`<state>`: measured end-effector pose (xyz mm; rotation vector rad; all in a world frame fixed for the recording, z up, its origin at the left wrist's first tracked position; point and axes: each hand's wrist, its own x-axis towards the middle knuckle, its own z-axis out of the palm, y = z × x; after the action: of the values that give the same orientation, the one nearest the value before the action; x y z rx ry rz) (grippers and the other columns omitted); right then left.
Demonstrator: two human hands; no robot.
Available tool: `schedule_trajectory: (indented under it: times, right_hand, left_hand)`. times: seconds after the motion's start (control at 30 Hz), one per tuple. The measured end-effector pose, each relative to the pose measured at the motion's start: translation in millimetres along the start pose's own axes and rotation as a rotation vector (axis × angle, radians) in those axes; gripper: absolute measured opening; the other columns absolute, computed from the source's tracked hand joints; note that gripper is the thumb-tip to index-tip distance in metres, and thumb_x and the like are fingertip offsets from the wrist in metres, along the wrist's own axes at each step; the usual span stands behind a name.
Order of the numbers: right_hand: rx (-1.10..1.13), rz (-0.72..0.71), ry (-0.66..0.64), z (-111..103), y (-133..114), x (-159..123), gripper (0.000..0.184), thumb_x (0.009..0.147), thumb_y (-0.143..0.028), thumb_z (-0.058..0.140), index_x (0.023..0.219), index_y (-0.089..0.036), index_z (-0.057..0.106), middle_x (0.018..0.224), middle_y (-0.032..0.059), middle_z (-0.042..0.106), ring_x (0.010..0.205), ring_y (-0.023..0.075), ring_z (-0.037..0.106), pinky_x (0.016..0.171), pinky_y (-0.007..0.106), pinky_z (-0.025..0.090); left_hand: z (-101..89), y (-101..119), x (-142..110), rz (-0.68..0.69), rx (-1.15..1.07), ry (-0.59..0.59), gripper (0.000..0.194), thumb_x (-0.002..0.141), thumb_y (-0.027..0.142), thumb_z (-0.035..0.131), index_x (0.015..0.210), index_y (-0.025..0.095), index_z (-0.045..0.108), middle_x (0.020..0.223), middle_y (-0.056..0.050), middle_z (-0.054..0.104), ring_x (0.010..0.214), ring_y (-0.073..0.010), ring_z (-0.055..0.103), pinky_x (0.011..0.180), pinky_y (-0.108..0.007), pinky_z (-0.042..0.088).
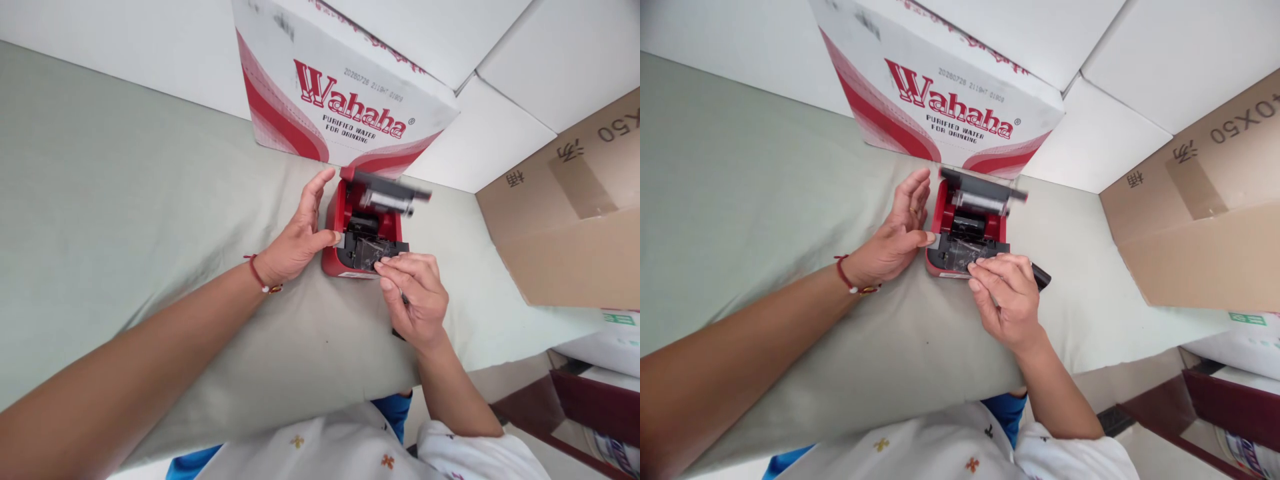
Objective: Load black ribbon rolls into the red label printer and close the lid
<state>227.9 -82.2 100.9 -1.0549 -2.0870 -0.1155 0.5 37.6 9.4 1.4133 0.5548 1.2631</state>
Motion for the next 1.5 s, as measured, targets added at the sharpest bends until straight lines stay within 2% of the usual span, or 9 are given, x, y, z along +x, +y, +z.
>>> schedule_trajectory:
  times: [0.27, 0.47, 0.6, 0.77, 0.9, 1.03, 1.13, 1.27, 1.5]
  right_hand:
    - [0.056, 0.324, -0.279, -28.8, 18.2, 82.6, 0.031, 0.116, -0.038, 0.063, 0.106, -0.024, 0.089, 0.107, 0.0066, 0.087, 0.089, 0.0206, 0.080, 0.083, 0.036, 0.061]
    - [-0.453, 0.386, -1.009, 6.8, 18.5, 149.9, 0.039, 0.107, -0.019, 0.060, 0.137, -0.022, 0.086, 0.137, 0.0128, 0.086, 0.123, 0.0345, 0.079, 0.097, 0.043, 0.054]
    - [-0.612, 0.375, -1.204, 33.0, 14.8, 166.6, 0.038, 0.104, -0.022, 0.068, 0.139, -0.019, 0.083, 0.135, 0.0184, 0.085, 0.121, 0.0366, 0.078, 0.088, 0.040, 0.051]
    - [-0.498, 0.375, -0.992, 18.4, 15.9, 149.5, 0.037, 0.098, -0.019, 0.071, 0.134, -0.019, 0.081, 0.127, 0.0156, 0.087, 0.110, 0.0336, 0.078, 0.087, 0.040, 0.053]
    - [-0.143, 0.467, -0.563, -41.8, 19.1, 119.4, 0.037, 0.097, -0.038, 0.079, 0.132, -0.027, 0.082, 0.114, 0.0061, 0.086, 0.081, 0.0228, 0.072, 0.075, 0.039, 0.056]
    - [0.042, 0.691, -0.244, -91.6, 58.0, 91.2, 0.048, 0.093, -0.056, 0.085, 0.132, -0.029, 0.083, 0.111, 0.0071, 0.082, 0.085, 0.0234, 0.071, 0.073, 0.039, 0.057]
    - [-0.035, 0.874, -0.288, -91.8, 107.3, 71.4, 0.048, 0.084, -0.055, 0.085, 0.118, -0.022, 0.084, 0.102, 0.0082, 0.079, 0.085, 0.0230, 0.068, 0.075, 0.039, 0.057]
    - [-0.133, 1.065, -0.388, -62.7, 152.8, 46.0, 0.046, 0.081, -0.055, 0.081, 0.106, -0.016, 0.082, 0.091, 0.0097, 0.078, 0.079, 0.0214, 0.064, 0.077, 0.040, 0.055]
    - [-0.216, 0.955, -0.340, -62.4, 134.1, 2.3, 0.068, 0.092, -0.070, 0.068, 0.129, -0.015, 0.083, 0.131, 0.0190, 0.080, 0.083, 0.0218, 0.065, 0.090, 0.047, 0.059]
  left_hand:
    - [2.5, -4.8, 2.3, -0.079, -0.017, 0.006, 0.100, 0.089, 0.049, 0.088, 0.174, 0.038, 0.035, 0.193, -0.006, 0.034, 0.188, -0.0383, 0.013, 0.155, -0.063, 0.016]
    - [4.4, -2.9, 1.6, -0.084, -0.039, 0.012, 0.092, 0.089, 0.043, 0.083, 0.170, 0.035, 0.039, 0.189, -0.007, 0.039, 0.185, -0.0368, 0.024, 0.154, -0.061, 0.021]
    - [4.7, -3.3, 2.5, -0.074, -0.049, 0.002, 0.091, 0.087, 0.039, 0.082, 0.168, 0.034, 0.041, 0.187, -0.009, 0.040, 0.183, -0.0360, 0.027, 0.154, -0.059, 0.019]
    - [6.0, -3.3, 3.9, -0.093, -0.069, -0.001, 0.092, 0.085, 0.038, 0.081, 0.168, 0.033, 0.041, 0.187, -0.010, 0.041, 0.182, -0.0375, 0.028, 0.153, -0.059, 0.023]
    - [6.4, -4.4, 4.5, -0.080, -0.080, 0.006, 0.090, 0.086, 0.039, 0.083, 0.167, 0.034, 0.044, 0.186, -0.009, 0.044, 0.181, -0.0382, 0.032, 0.151, -0.062, 0.028]
    - [5.0, -4.3, 4.7, -0.081, -0.095, -0.001, 0.088, 0.086, 0.037, 0.083, 0.166, 0.035, 0.045, 0.186, -0.008, 0.045, 0.179, -0.0370, 0.036, 0.152, -0.062, 0.028]
    - [4.3, -2.6, 5.1, -0.092, -0.101, -0.001, 0.089, 0.084, 0.038, 0.083, 0.165, 0.034, 0.046, 0.185, -0.008, 0.046, 0.179, -0.0373, 0.036, 0.152, -0.062, 0.028]
    - [4.9, 0.4, 5.6, -0.110, -0.106, -0.001, 0.091, 0.083, 0.038, 0.082, 0.165, 0.033, 0.044, 0.183, -0.009, 0.048, 0.180, -0.0379, 0.034, 0.151, -0.063, 0.029]
    - [5.4, 3.2, 5.3, -0.110, -0.092, -0.011, 0.089, 0.083, 0.038, 0.079, 0.165, 0.032, 0.043, 0.181, -0.010, 0.049, 0.178, -0.0387, 0.037, 0.150, -0.064, 0.031]
